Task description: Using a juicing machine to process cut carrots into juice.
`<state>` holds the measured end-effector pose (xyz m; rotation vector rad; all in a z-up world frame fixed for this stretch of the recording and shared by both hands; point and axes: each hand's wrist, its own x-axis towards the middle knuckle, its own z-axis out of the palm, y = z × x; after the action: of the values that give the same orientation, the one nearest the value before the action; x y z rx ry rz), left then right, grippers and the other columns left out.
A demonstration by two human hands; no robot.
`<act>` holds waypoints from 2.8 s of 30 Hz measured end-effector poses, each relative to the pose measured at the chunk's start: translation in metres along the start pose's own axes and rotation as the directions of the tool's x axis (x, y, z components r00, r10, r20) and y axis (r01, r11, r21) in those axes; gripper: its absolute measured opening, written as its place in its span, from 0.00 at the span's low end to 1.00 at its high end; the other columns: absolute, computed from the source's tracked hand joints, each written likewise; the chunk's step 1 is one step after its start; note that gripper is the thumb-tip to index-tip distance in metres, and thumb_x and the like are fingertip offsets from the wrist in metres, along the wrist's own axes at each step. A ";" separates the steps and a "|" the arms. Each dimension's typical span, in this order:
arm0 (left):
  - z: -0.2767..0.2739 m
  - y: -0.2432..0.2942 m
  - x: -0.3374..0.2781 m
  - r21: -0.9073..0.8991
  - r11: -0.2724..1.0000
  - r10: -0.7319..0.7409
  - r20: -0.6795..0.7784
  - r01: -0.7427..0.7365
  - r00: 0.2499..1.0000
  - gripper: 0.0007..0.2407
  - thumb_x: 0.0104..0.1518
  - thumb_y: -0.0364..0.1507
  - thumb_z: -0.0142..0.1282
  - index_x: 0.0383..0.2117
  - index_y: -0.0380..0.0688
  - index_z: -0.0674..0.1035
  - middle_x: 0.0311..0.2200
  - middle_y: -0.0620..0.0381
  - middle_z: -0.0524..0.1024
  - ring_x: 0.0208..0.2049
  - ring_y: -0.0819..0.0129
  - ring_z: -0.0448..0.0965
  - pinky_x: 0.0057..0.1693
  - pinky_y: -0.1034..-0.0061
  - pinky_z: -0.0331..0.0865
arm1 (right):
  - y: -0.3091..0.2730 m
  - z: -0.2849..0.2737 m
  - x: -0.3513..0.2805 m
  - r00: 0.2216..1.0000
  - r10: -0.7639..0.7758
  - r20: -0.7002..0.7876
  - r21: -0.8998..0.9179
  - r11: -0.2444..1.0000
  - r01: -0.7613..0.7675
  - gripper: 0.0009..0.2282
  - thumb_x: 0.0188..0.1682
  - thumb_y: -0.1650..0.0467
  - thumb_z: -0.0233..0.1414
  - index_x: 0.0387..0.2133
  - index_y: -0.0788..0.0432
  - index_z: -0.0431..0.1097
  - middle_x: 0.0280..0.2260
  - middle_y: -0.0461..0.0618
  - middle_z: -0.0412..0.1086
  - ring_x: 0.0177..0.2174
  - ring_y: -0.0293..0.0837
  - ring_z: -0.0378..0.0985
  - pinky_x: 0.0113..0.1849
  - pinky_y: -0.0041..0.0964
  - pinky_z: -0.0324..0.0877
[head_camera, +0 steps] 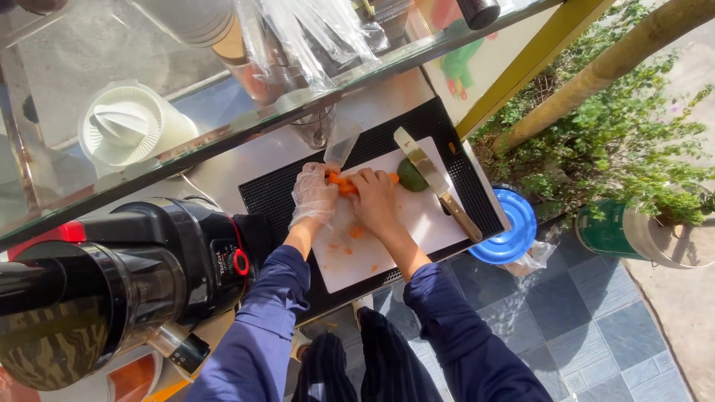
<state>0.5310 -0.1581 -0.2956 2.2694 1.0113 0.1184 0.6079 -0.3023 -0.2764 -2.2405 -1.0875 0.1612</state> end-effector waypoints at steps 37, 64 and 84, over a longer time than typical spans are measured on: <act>0.047 -0.007 0.002 -0.255 0.948 0.153 -0.165 -0.192 0.974 0.11 0.57 0.24 0.58 0.45 0.49 0.82 0.46 0.48 0.72 0.44 0.52 0.77 0.53 0.64 0.73 | -0.001 -0.042 -0.011 0.990 0.134 0.033 -0.101 0.986 -0.130 0.33 0.30 0.76 0.65 0.55 0.63 0.67 0.44 0.57 0.64 0.46 0.59 0.65 0.47 0.48 0.67; 0.009 -0.002 -0.049 -0.877 -0.093 0.009 0.472 0.471 0.881 0.10 0.61 0.33 0.47 0.40 0.41 0.75 0.46 0.57 0.75 0.49 0.62 0.75 0.53 0.67 0.72 | -0.047 -0.047 -0.019 0.996 0.081 0.028 0.318 0.944 -0.086 0.26 0.34 0.81 0.55 0.51 0.59 0.68 0.43 0.61 0.71 0.42 0.64 0.75 0.43 0.50 0.73; -0.386 0.133 -0.297 -0.673 -0.736 -0.103 0.216 0.072 0.971 0.09 0.59 0.36 0.58 0.38 0.45 0.81 0.37 0.51 0.80 0.39 0.53 0.80 0.42 0.61 0.78 | -0.428 -0.321 -0.040 0.764 -0.559 0.322 0.293 0.827 0.481 0.12 0.39 0.77 0.58 0.39 0.60 0.77 0.36 0.53 0.75 0.32 0.52 0.81 0.32 0.41 0.75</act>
<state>0.2824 -0.2298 0.1377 -0.0607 0.4211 0.7009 0.4148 -0.2935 0.2238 -1.6812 -1.7958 0.4759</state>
